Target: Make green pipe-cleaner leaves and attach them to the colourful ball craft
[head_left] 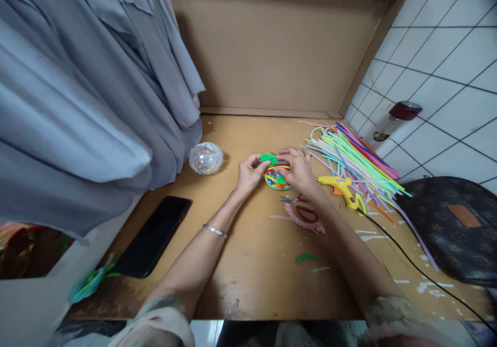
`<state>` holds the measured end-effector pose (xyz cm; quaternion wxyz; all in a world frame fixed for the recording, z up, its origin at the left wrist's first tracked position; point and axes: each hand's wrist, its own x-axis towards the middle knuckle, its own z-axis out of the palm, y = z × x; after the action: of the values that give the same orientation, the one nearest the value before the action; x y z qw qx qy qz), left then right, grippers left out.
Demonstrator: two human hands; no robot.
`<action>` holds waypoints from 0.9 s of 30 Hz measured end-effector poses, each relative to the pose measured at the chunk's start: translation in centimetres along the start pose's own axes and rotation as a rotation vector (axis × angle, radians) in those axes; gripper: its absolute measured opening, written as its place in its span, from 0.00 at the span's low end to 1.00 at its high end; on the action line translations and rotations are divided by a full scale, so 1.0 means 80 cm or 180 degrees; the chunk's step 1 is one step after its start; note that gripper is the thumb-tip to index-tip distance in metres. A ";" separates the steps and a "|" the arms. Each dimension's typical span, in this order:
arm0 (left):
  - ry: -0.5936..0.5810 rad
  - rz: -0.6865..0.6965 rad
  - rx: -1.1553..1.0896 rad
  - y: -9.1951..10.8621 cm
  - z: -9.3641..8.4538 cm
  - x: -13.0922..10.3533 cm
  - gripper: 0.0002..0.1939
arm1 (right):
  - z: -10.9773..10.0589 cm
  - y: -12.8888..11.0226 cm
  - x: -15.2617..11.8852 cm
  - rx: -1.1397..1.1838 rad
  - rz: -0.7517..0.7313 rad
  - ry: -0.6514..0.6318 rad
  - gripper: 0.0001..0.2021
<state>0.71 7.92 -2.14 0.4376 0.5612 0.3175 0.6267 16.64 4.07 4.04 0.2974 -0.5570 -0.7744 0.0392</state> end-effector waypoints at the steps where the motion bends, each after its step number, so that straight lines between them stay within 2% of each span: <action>1: -0.0005 0.0000 0.0010 0.000 0.000 0.000 0.19 | -0.001 0.000 0.000 -0.0002 -0.0006 -0.0019 0.11; 4: -0.0030 0.0007 0.0018 0.000 0.001 -0.001 0.19 | -0.003 0.000 -0.001 0.0062 -0.0059 0.0015 0.12; 11: -0.0121 -0.0043 0.0025 0.001 0.003 -0.003 0.20 | 0.005 0.002 -0.002 0.0291 -0.0001 0.0388 0.10; 19: -0.0298 -0.0056 0.0131 0.007 0.003 -0.007 0.22 | 0.004 0.001 -0.002 0.0146 0.0055 0.0384 0.06; 27: -0.0420 0.0095 0.0151 0.002 0.007 -0.008 0.20 | 0.003 0.002 -0.001 -0.0026 0.0023 0.0335 0.09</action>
<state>1.21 7.25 -2.19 0.4348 0.6162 0.2943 0.5870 16.62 4.13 3.73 0.3353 -0.5623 -0.7558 0.0078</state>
